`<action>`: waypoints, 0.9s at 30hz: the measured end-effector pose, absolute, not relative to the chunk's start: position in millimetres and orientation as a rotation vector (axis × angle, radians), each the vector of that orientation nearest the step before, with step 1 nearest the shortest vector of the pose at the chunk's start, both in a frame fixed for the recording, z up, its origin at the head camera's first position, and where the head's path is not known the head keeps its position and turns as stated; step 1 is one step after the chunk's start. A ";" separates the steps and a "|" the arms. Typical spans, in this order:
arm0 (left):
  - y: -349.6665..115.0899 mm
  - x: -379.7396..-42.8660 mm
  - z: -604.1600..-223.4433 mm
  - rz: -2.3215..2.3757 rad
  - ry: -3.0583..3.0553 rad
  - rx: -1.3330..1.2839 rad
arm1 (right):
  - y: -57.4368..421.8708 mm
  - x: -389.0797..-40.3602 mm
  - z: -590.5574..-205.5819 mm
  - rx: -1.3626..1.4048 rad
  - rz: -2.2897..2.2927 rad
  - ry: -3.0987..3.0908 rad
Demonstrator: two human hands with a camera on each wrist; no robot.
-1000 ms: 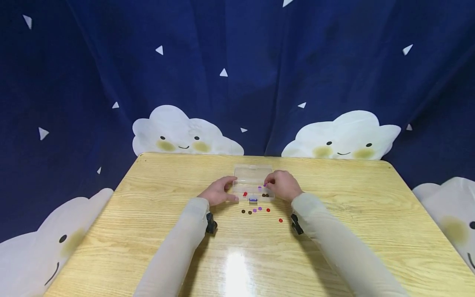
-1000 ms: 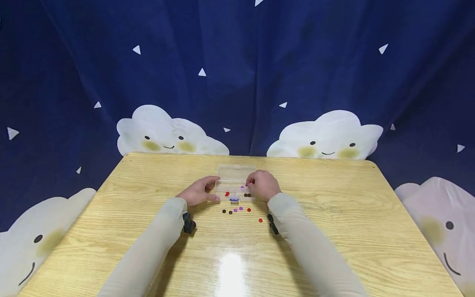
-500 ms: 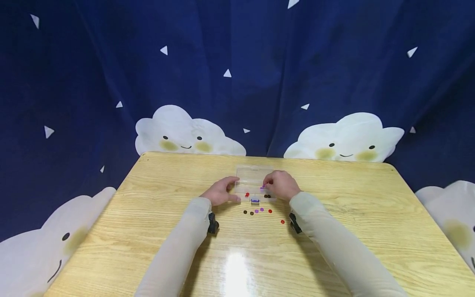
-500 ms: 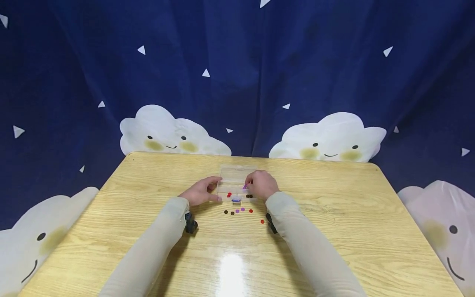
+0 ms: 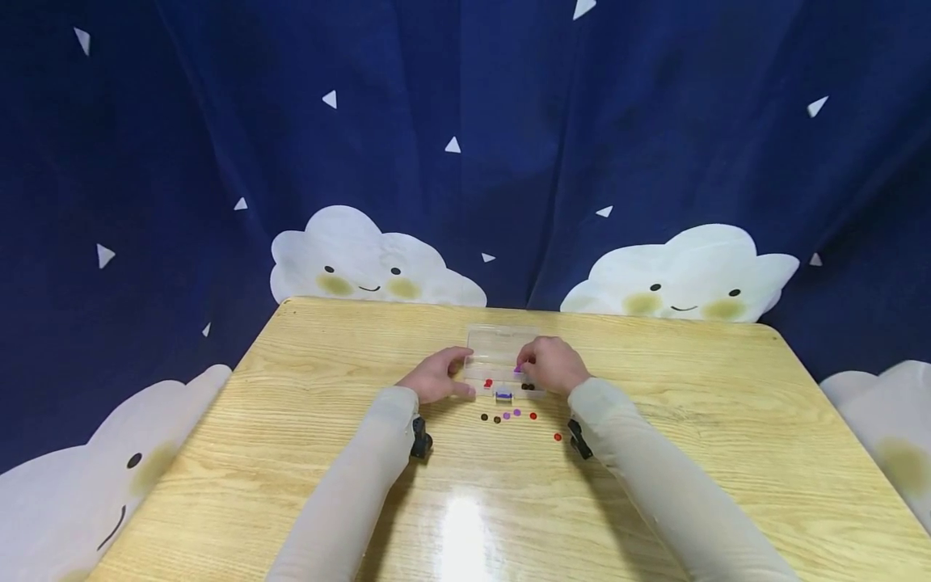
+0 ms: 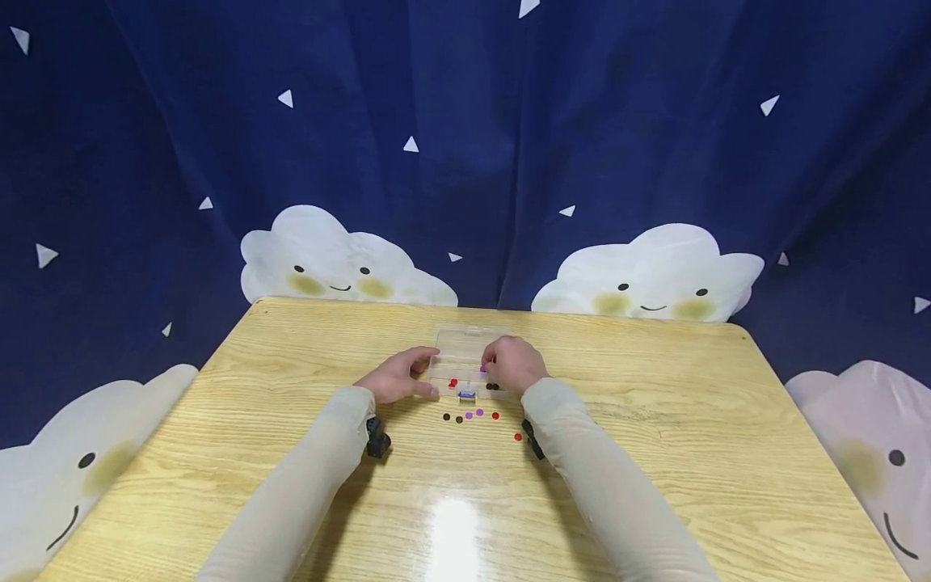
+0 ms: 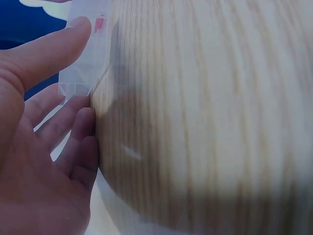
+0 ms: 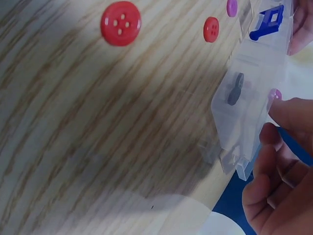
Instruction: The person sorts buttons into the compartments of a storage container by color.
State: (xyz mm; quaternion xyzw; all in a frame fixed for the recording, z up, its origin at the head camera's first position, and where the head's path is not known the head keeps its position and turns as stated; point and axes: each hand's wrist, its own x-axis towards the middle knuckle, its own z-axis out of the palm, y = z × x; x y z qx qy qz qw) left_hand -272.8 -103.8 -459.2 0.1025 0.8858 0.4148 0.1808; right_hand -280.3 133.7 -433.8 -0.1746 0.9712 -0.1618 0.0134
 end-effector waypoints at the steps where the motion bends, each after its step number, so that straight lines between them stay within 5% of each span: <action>1: -103.6 -272.7 -459.1 1.172 2.500 0.290 | 134.0 -280.3 -433.9 -0.545 -0.503 3.025; 27: -101.9 -271.6 -457.1 1.139 2.529 0.276 | 146.6 -276.1 -425.8 -0.653 -0.534 3.050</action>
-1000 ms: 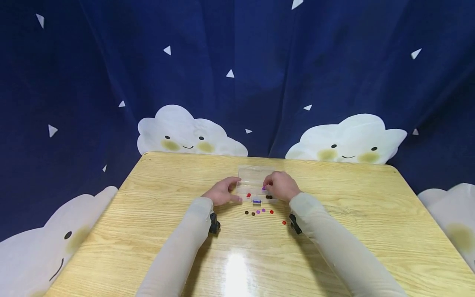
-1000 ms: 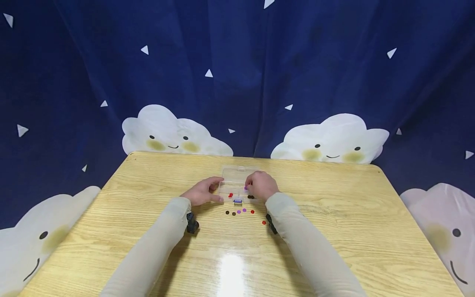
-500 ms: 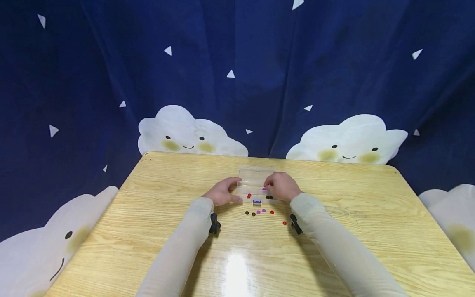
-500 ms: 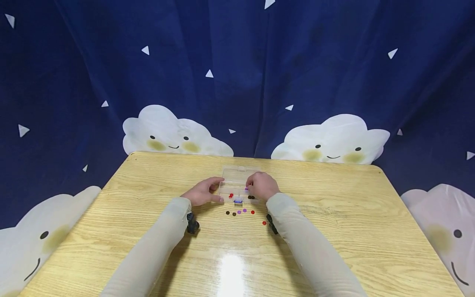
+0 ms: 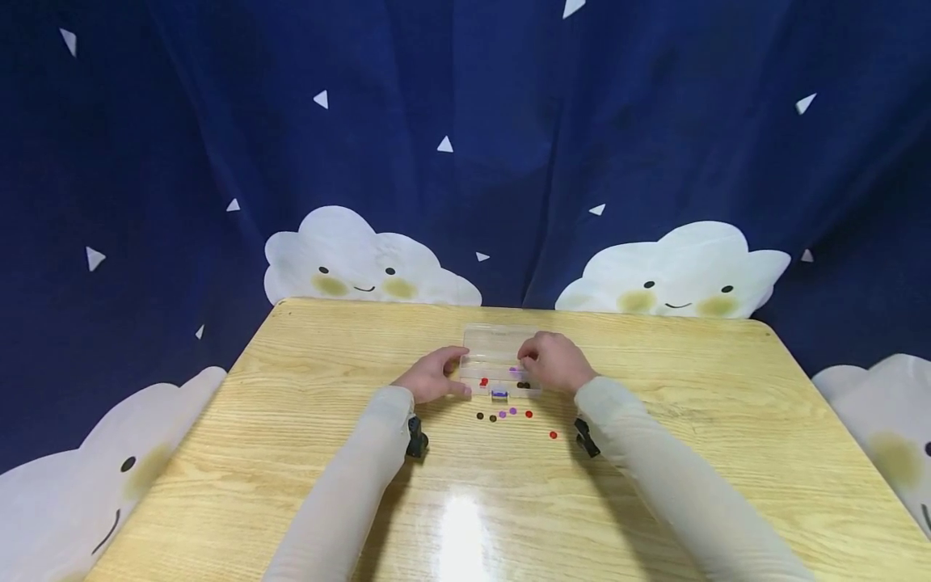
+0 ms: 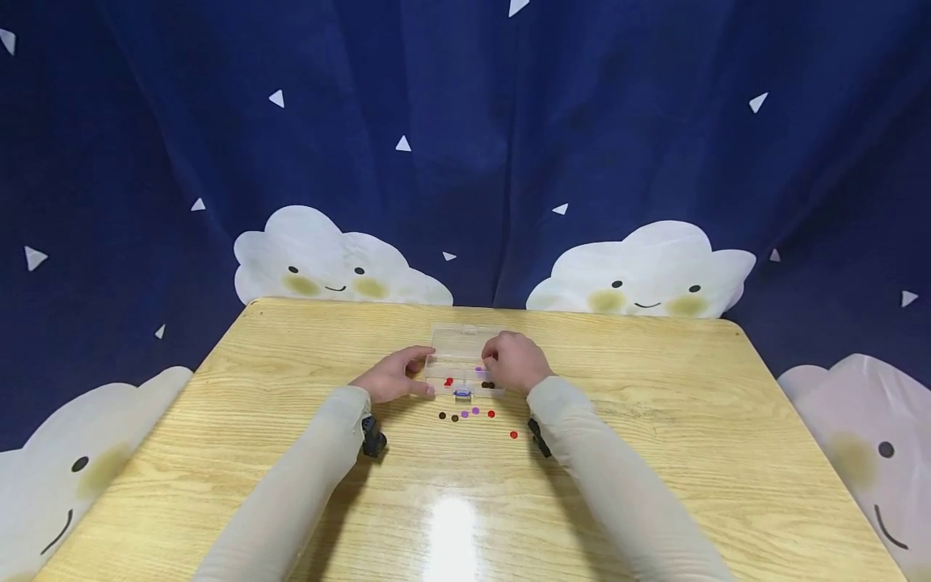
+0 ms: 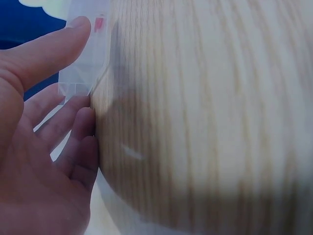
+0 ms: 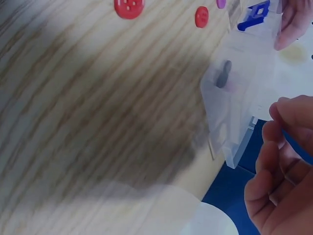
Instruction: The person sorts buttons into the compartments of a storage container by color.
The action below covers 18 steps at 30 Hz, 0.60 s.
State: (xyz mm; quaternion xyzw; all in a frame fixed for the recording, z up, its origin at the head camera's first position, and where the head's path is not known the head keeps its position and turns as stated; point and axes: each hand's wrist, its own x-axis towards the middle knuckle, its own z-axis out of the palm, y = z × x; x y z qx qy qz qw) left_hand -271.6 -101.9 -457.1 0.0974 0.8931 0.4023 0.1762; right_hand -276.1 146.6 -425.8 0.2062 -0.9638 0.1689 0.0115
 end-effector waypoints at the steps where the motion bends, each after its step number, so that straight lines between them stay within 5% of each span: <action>1: -101.7 -271.5 -457.0 1.143 2.527 0.277 | 147.0 -275.0 -423.2 0.652 0.524 -3.003; 18: -102.9 -271.7 -457.3 1.211 2.472 0.292 | 156.2 -263.1 -413.3 0.772 0.588 -2.960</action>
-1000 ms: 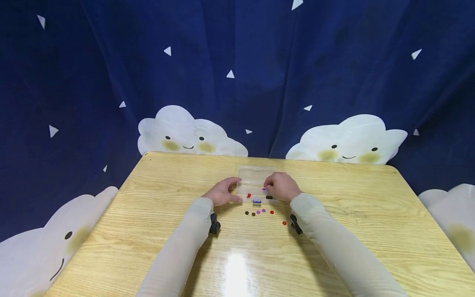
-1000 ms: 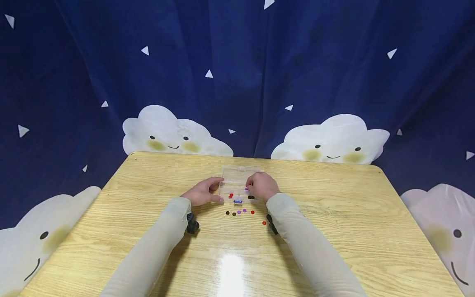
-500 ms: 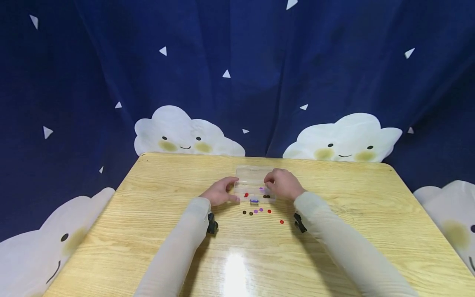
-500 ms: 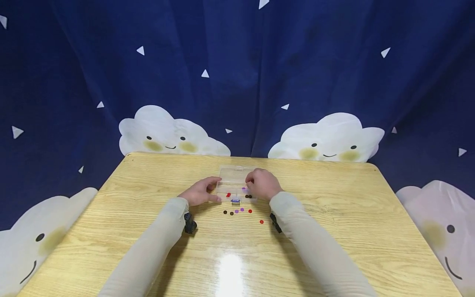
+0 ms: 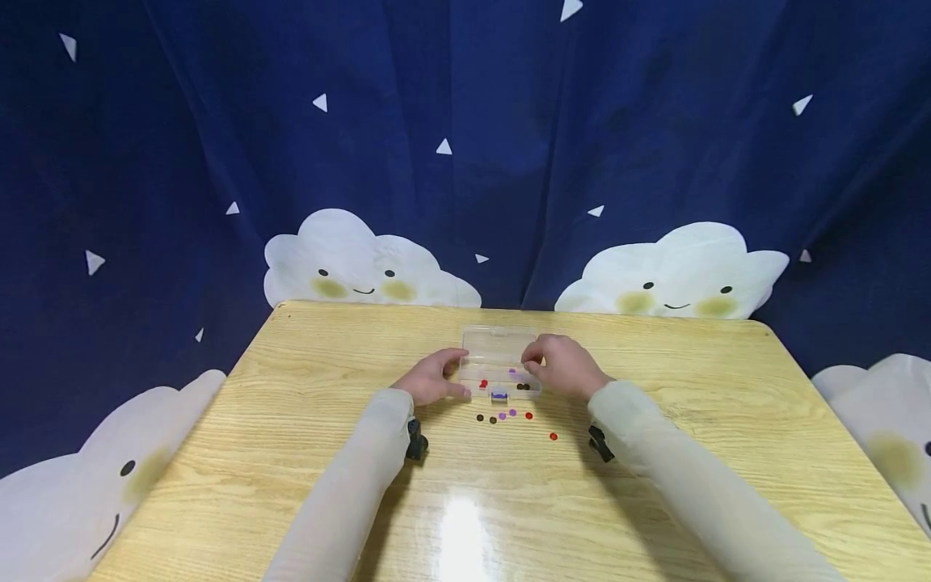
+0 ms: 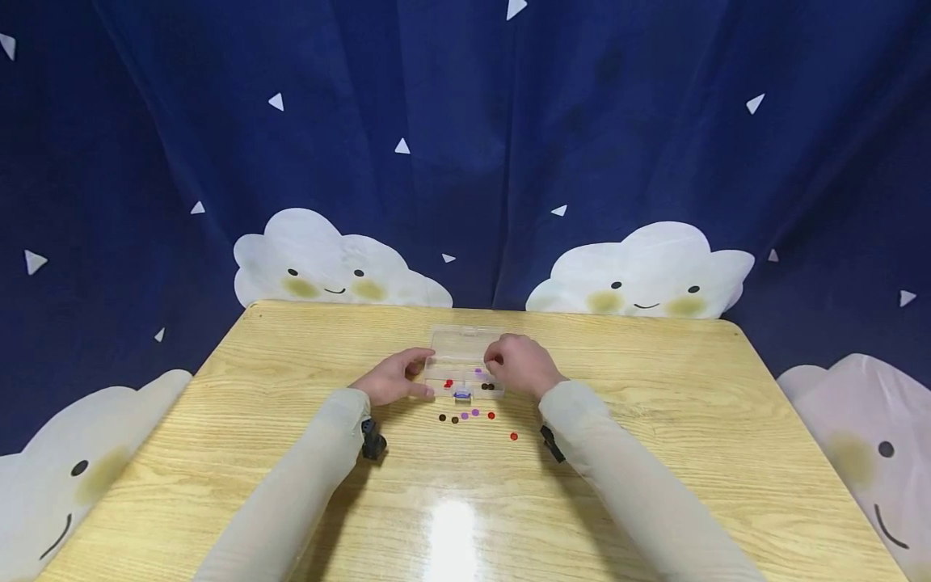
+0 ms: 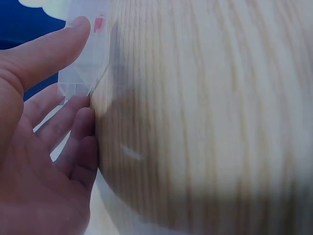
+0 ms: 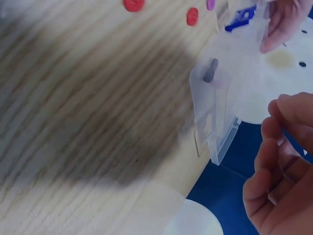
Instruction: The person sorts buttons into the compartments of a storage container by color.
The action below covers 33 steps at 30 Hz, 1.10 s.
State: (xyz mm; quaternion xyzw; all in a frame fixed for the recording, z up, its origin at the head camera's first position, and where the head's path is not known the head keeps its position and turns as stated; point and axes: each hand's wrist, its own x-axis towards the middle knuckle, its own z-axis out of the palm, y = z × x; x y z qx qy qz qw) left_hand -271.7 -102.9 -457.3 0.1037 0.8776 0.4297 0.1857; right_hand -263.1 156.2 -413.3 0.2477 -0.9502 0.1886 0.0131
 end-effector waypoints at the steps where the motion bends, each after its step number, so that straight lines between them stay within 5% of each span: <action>1: -102.9 -271.5 -457.1 1.211 2.470 0.292 | 156.5 -260.8 -413.6 0.792 0.572 -2.955; 33: -102.1 -272.9 -459.1 1.185 2.487 0.274 | 180.6 -215.1 -426.8 0.963 0.489 -2.874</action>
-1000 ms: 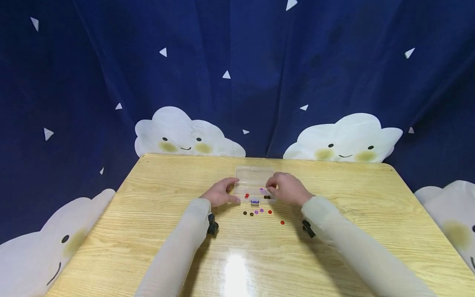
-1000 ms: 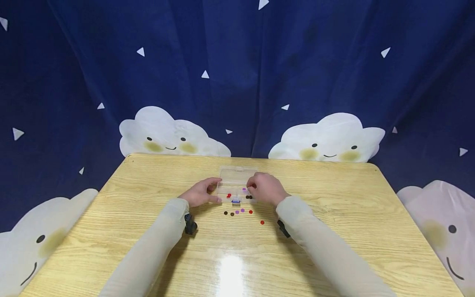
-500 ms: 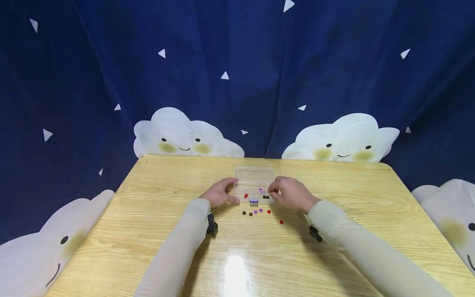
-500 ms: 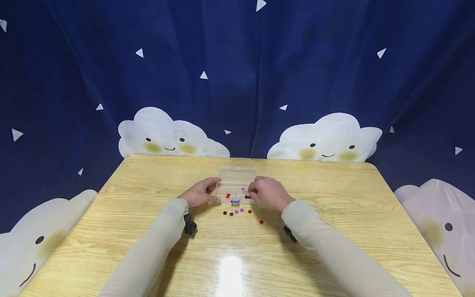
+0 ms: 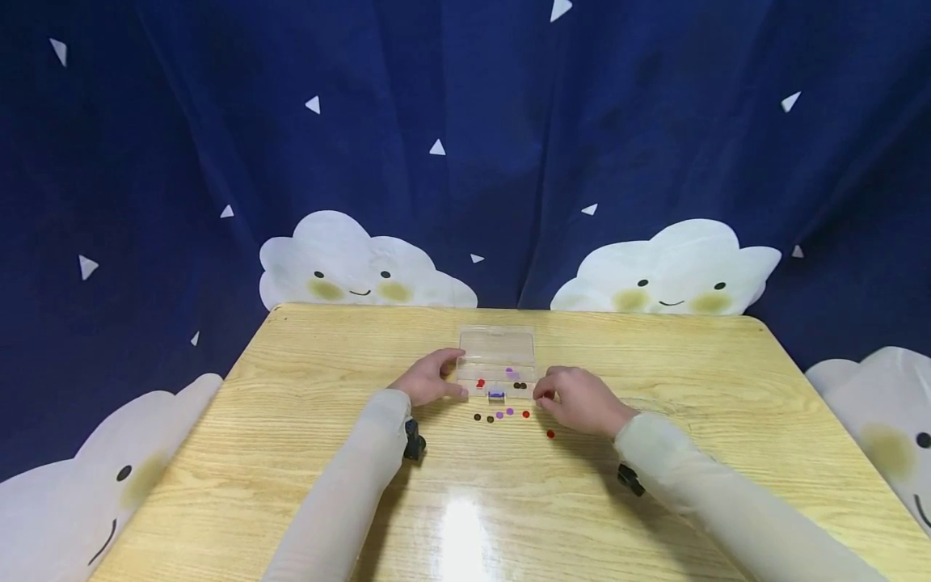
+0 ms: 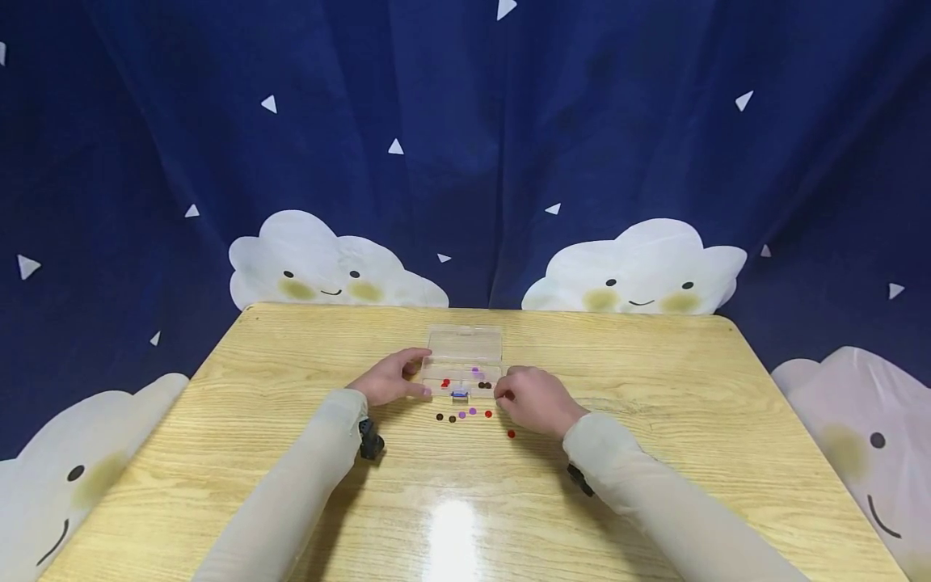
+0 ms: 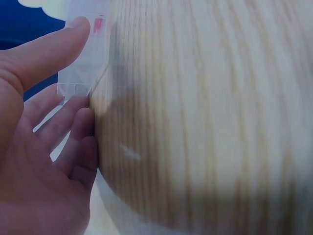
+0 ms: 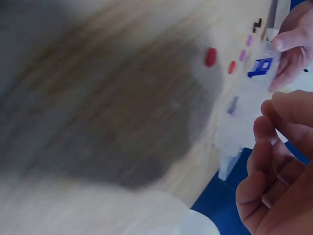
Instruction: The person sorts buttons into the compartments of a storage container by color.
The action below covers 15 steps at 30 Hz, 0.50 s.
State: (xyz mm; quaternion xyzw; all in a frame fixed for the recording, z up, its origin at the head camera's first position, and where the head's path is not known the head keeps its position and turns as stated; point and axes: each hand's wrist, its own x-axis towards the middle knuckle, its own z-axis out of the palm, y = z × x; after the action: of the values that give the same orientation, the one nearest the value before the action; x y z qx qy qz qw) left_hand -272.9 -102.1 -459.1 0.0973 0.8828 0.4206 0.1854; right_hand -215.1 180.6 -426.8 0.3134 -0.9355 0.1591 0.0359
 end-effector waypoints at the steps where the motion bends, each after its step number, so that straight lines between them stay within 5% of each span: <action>1: -102.0 -272.9 -459.0 1.186 2.485 0.276 | 182.8 -213.7 -428.6 0.960 0.489 -2.872; 15: -101.9 -271.8 -457.9 1.174 2.497 0.299 | 205.6 -201.5 -447.8 0.935 0.540 -2.986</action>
State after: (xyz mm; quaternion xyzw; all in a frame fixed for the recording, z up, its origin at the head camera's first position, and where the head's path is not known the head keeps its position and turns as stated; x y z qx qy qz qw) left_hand -271.8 -101.9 -457.9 0.1059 0.8847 0.4159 0.1821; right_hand -201.5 205.6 -447.8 0.2945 -0.9403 0.1701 -0.0166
